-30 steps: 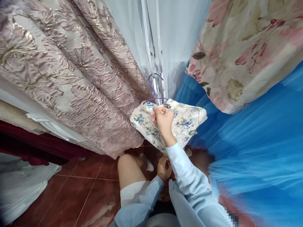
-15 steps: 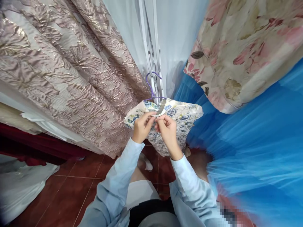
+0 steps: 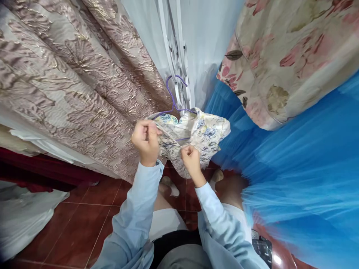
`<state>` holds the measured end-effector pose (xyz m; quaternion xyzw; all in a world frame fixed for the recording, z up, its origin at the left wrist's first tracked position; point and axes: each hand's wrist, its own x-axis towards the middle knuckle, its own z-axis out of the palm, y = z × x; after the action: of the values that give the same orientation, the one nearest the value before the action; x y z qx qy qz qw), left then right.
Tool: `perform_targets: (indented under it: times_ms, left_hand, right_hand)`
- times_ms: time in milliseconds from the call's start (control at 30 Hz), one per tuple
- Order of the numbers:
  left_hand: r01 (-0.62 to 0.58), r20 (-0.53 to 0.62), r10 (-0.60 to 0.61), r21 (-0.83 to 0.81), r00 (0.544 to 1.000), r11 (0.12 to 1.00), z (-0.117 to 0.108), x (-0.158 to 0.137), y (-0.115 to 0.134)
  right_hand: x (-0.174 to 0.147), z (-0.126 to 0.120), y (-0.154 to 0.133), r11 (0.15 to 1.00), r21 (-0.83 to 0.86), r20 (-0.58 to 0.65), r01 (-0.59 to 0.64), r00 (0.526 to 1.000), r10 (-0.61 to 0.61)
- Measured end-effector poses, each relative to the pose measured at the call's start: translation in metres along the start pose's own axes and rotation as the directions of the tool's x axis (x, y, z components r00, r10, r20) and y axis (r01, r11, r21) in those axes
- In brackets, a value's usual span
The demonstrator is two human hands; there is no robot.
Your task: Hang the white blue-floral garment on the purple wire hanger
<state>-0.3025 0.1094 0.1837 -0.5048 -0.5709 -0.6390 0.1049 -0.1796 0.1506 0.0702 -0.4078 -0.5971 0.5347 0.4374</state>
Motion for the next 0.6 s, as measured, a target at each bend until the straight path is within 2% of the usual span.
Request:
perform_targets:
  times_ms: [100, 200, 367, 500, 600]
  left_hand:
    - [0.037, -0.04, -0.037, -0.003, 0.999, 0.999, -0.016, 0.007, -0.011]
    - [0.095, -0.064, -0.095, -0.009, 0.993, 0.995, -0.036, 0.008, -0.034]
    - [0.144, -0.159, -0.162, -0.117, 0.974, 0.983, -0.058, -0.001, -0.083]
    - [0.304, -0.213, -0.386, -0.334, 0.898, 0.892, -0.056, -0.009, -0.11]
    - [0.365, -0.221, -0.441, -0.312, 0.87, 0.877, -0.05, -0.013, -0.12]
  right_hand:
    - [-0.019, -0.002, 0.044, 0.986, -0.144, -0.055, -0.085, 0.995, 0.078]
    - [-0.033, -0.007, 0.071, 0.977, -0.178, -0.064, -0.12, 0.992, 0.11]
    - [-0.037, -0.011, 0.087, 0.973, -0.188, -0.037, -0.132, 0.991, 0.127]
    - [-0.04, -0.007, 0.093, 0.977, -0.172, 0.01, -0.126, 0.991, 0.13]
    - [-0.049, -0.003, 0.095, 0.98, -0.152, 0.03, -0.131, 0.99, 0.137]
